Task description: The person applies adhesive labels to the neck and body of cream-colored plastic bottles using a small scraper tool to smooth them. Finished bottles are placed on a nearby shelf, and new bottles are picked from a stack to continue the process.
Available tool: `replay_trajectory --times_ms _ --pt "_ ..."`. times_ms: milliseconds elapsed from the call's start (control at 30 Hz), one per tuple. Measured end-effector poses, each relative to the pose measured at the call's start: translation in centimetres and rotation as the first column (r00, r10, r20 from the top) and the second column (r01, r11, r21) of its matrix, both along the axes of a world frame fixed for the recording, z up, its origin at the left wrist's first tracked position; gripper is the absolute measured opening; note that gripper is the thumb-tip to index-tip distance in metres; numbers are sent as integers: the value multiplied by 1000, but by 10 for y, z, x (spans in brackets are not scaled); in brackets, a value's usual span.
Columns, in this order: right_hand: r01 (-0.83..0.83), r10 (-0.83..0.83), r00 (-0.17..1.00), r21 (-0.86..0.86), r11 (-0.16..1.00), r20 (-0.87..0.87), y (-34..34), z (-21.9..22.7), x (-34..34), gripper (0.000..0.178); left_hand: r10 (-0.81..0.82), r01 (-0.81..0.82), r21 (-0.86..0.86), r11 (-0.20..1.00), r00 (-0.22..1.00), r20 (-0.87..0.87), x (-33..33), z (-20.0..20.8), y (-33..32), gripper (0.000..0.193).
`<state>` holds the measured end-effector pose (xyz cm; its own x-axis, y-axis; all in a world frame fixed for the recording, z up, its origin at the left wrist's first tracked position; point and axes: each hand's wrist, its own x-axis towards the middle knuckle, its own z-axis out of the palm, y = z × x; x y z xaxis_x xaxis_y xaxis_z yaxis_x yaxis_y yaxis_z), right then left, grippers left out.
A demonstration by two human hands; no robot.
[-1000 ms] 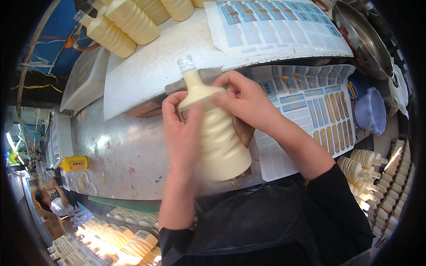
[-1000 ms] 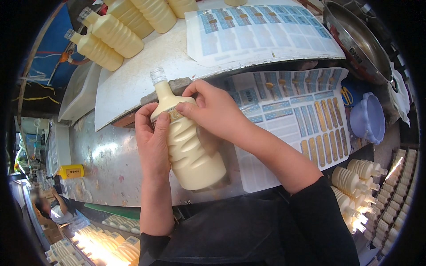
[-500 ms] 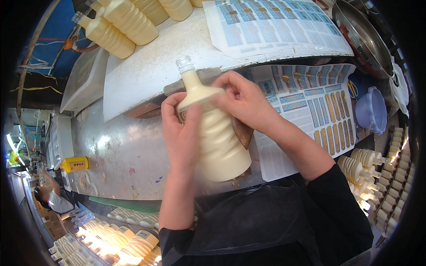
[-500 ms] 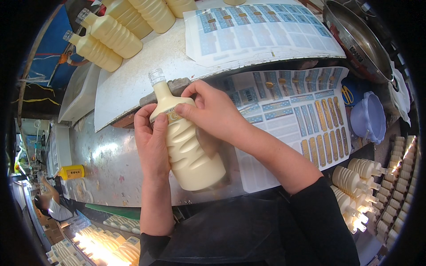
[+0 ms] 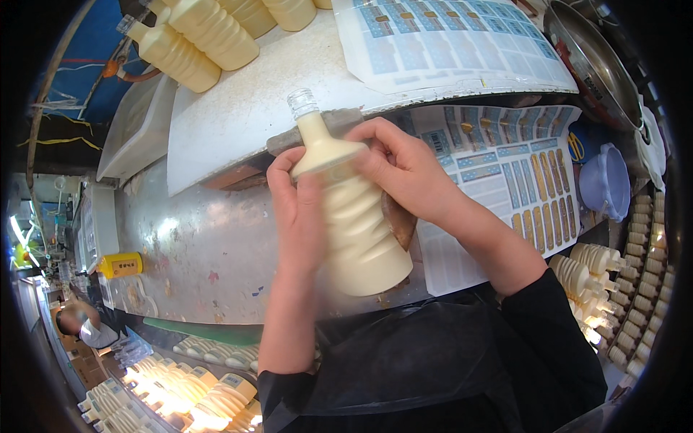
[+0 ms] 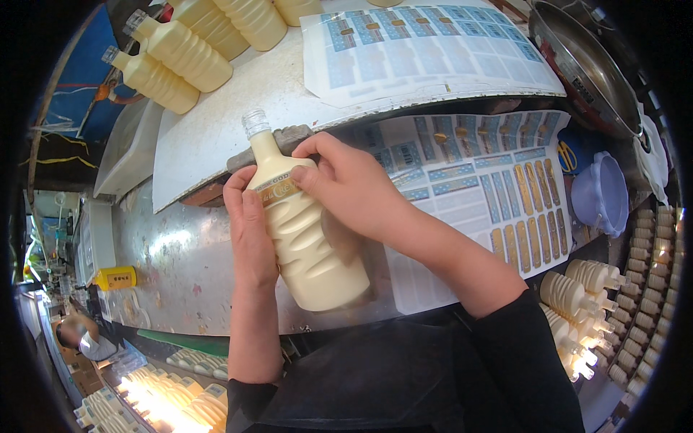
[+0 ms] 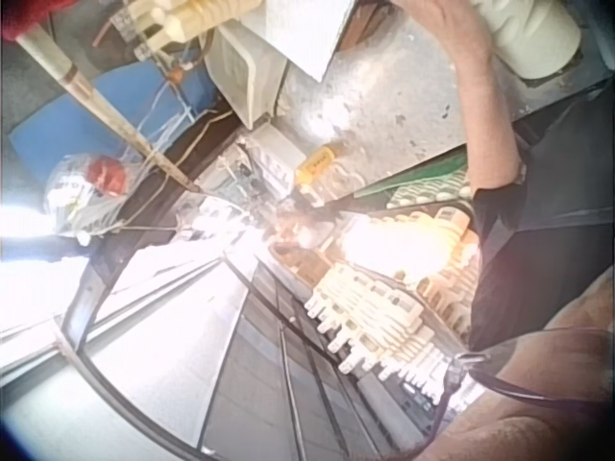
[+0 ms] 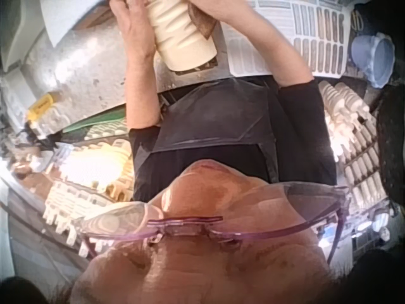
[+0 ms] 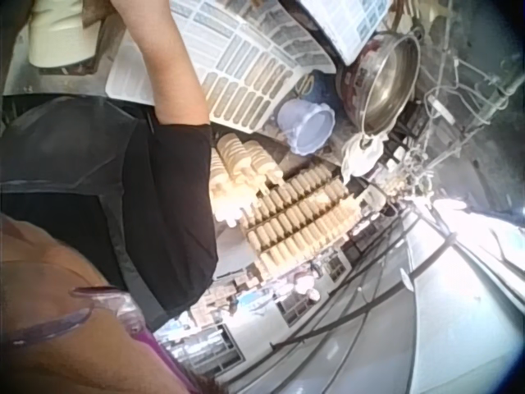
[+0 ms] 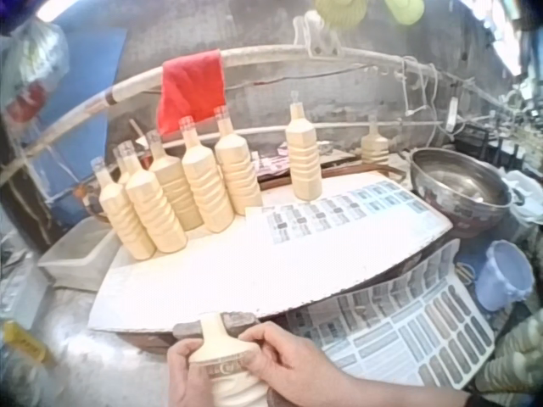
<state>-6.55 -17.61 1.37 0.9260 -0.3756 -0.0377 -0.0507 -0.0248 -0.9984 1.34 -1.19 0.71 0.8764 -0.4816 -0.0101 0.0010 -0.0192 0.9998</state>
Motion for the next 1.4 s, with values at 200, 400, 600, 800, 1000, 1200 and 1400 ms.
replay_trajectory --times_ms 200,400,600,800,1000,1200,1400 --pt "15 -18 999 -83 996 -38 0 4 1 27 0 -2 24 1000 997 74 2 -6 2 44" --pt "35 -38 998 -78 996 -41 2 6 1 26 0 0 3 1000 998 56 1 -7 2 44" --pt "13 -13 1000 -11 1000 -21 -1 -1 3 27 -1 1 10 1000 998 70 0 -5 1 44" --pt "-65 66 998 162 985 0 -7 -9 2 27 -3 2 11 1000 997 77 1 -4 0 43" --pt "-74 78 997 190 979 -15 -10 -6 2 26 -6 6 1 1000 998 61 1 -4 1 43" --pt "-85 86 996 147 986 -2 -11 -8 2 22 0 -2 30 1000 996 92 2 -5 0 43" --pt "-66 59 998 205 976 37 -5 -11 2 22 -3 3 0 1000 998 60 0 -3 -1 42"
